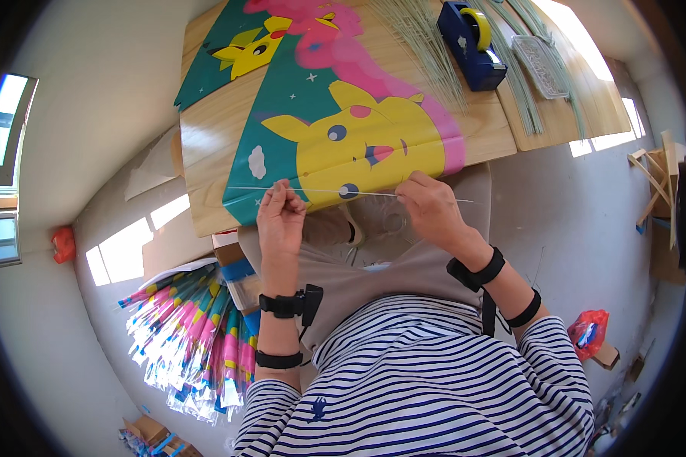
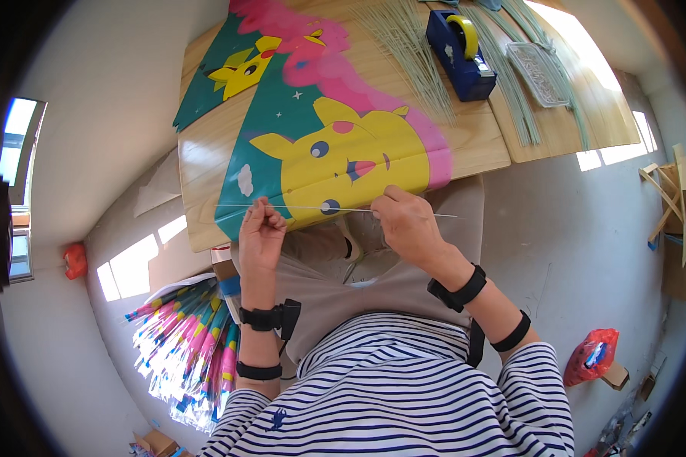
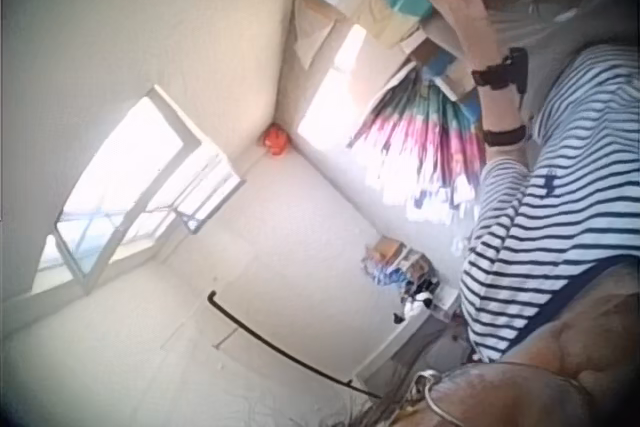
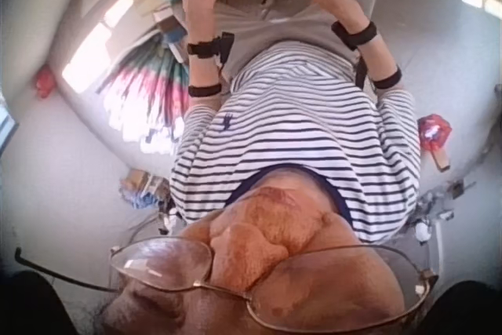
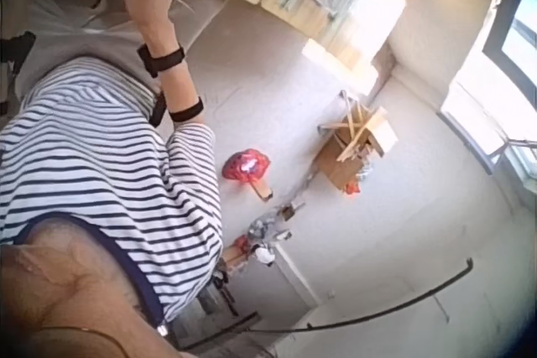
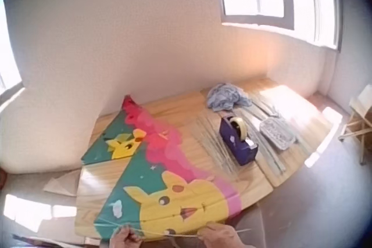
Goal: The recorder is shown assembling a kite by attaching bamboo sticks to the kite's sail using tape and string.
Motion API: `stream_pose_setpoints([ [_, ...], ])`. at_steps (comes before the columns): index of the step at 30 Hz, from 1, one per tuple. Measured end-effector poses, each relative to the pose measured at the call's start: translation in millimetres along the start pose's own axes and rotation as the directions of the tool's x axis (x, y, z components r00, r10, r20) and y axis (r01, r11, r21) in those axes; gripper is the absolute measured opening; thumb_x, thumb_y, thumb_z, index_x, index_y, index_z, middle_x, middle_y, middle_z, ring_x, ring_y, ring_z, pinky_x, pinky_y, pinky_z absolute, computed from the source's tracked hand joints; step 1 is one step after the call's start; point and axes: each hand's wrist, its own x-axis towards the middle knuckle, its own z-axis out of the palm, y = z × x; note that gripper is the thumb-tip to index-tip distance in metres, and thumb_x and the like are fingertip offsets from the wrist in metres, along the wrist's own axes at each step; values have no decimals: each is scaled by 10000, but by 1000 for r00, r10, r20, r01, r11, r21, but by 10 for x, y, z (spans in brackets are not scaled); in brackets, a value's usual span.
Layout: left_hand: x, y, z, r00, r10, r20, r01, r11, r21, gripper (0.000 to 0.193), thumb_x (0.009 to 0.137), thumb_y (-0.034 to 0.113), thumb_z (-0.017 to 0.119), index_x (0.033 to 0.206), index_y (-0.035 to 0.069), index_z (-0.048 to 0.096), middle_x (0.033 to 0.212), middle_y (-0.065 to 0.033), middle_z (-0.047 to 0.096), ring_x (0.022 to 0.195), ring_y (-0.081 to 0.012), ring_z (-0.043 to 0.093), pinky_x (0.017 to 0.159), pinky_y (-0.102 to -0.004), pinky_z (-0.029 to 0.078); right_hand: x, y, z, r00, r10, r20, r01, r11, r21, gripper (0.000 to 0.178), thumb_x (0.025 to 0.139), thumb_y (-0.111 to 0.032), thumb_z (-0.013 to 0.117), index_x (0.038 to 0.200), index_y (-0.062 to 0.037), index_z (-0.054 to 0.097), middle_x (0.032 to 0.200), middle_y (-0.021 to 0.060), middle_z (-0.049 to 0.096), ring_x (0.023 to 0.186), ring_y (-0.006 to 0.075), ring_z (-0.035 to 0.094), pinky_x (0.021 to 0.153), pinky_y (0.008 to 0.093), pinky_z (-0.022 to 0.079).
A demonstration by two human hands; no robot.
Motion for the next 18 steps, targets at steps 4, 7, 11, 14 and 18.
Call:
stream_pose_setpoints([
  [4,-12,-129,180,998,-54,-40,55,998,35,170,983,130,668,1073,-10,630,826,-42,613,731,-127,559,661,-262,476,138,-39,163,998,-43,-48,43,999,16,86,819,7,660,901,-16,648,841,134,593,776,349,617,661,419,489],
  [7,-30,-318,364,984,-175,19,172,979,110,221,991,134,651,1155,-10,615,844,-40,616,736,-131,565,667,-260,477,429,-97,494,987,-142,-81,139,990,-36,59,775,-16,629,831,-33,632,829,121,586,743,326,616,650,413,498],
  [11,63,-359,250,962,-270,-36,273,955,113,311,989,113,618,1278,11,563,900,-46,621,760,-137,571,685,-253,479,785,116,675,968,-237,-80,210,945,-250,89,710,-63,647,797,-62,632,845,87,586,845,293,604,713,400,488],
  [14,8,-279,29,961,-277,19,271,951,151,351,993,114,599,1319,6,527,994,-75,626,850,-170,602,755,-285,518,906,411,702,948,-300,-108,239,893,-381,101,700,-81,652,799,-66,641,873,84,588,943,285,576,770,399,469],
  [18,35,-201,189,979,-203,-33,205,951,230,376,997,142,605,1331,-3,513,1136,-122,650,999,-220,642,876,-330,543,875,418,647,942,-266,-205,177,912,-370,104,711,-89,660,810,-65,644,924,108,585,957,299,564,792,398,466],
])
